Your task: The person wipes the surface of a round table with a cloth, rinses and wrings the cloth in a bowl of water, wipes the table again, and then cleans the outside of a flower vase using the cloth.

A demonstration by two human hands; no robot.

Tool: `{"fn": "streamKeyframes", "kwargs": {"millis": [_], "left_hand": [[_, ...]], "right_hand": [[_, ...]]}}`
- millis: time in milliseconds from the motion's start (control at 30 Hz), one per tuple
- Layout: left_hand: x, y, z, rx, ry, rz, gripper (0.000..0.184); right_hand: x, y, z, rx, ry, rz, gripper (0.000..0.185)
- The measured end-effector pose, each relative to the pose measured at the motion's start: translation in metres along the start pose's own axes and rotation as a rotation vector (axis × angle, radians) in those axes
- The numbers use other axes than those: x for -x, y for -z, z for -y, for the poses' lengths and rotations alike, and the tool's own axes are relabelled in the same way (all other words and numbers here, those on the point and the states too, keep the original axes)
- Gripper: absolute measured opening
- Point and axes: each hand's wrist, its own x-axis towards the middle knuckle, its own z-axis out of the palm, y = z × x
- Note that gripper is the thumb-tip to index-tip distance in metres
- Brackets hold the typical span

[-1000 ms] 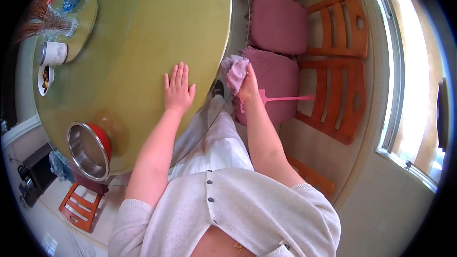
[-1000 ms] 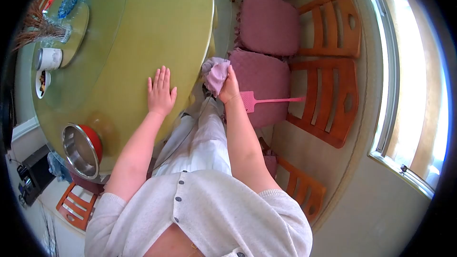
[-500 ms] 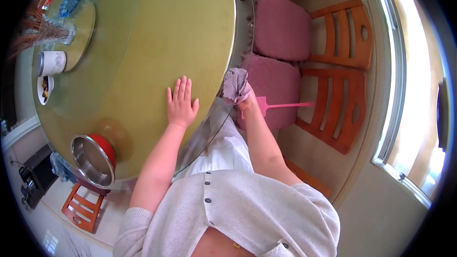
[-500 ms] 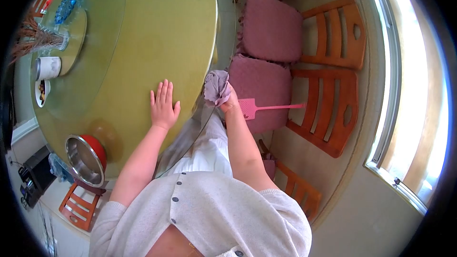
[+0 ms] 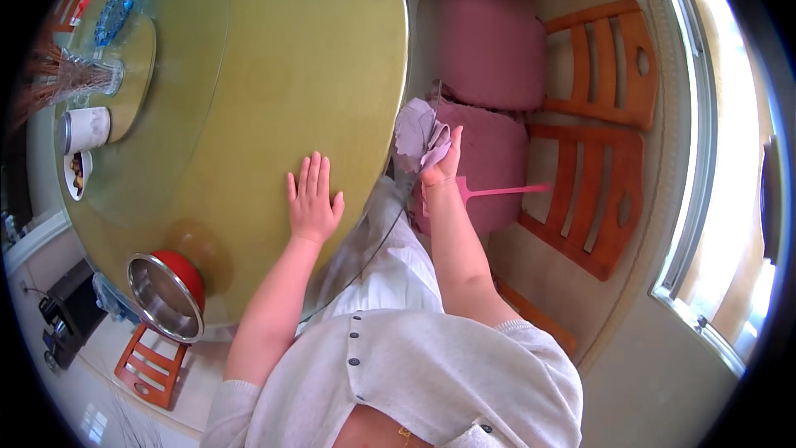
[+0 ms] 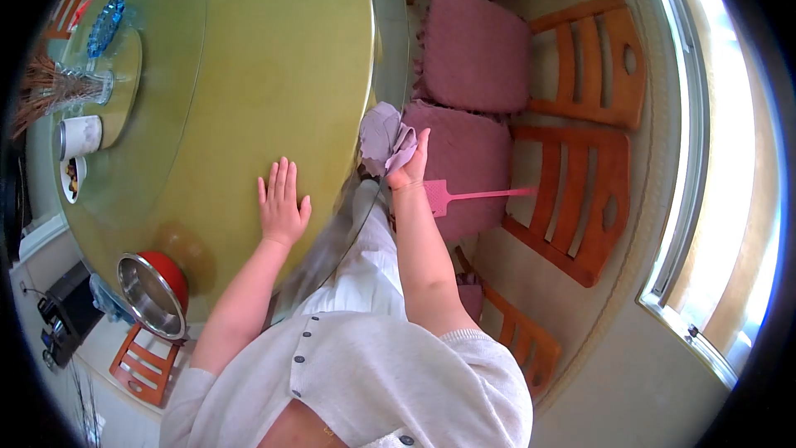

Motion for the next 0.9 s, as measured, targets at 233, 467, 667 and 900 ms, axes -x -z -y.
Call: {"fn": "streamKeyframes", "kwargs": {"millis": [233,467,667,900], "left_hand": [[0.000,0.002,0.000,0.001,0.003,0.022,0.076],[0.000,0.000,0.002,-0.024,0.003,0.043,0.074],[-0.001,0.003,0.001,-0.030,0.014,0.060,0.074],[-0.001,0.009,-0.003,-0.011,-0.002,0.047,0.074]], "right_hand": [[-0.073,-0.010,0.033,0.023,0.055,-0.001,0.074],[-0.140,-0.050,0.063,0.112,0.043,0.017,0.080],[-0.189,-0.053,0.079,0.193,0.063,0.107,0.083],[-0.149,-0.048,0.064,0.112,0.018,0.123,0.077]]}}
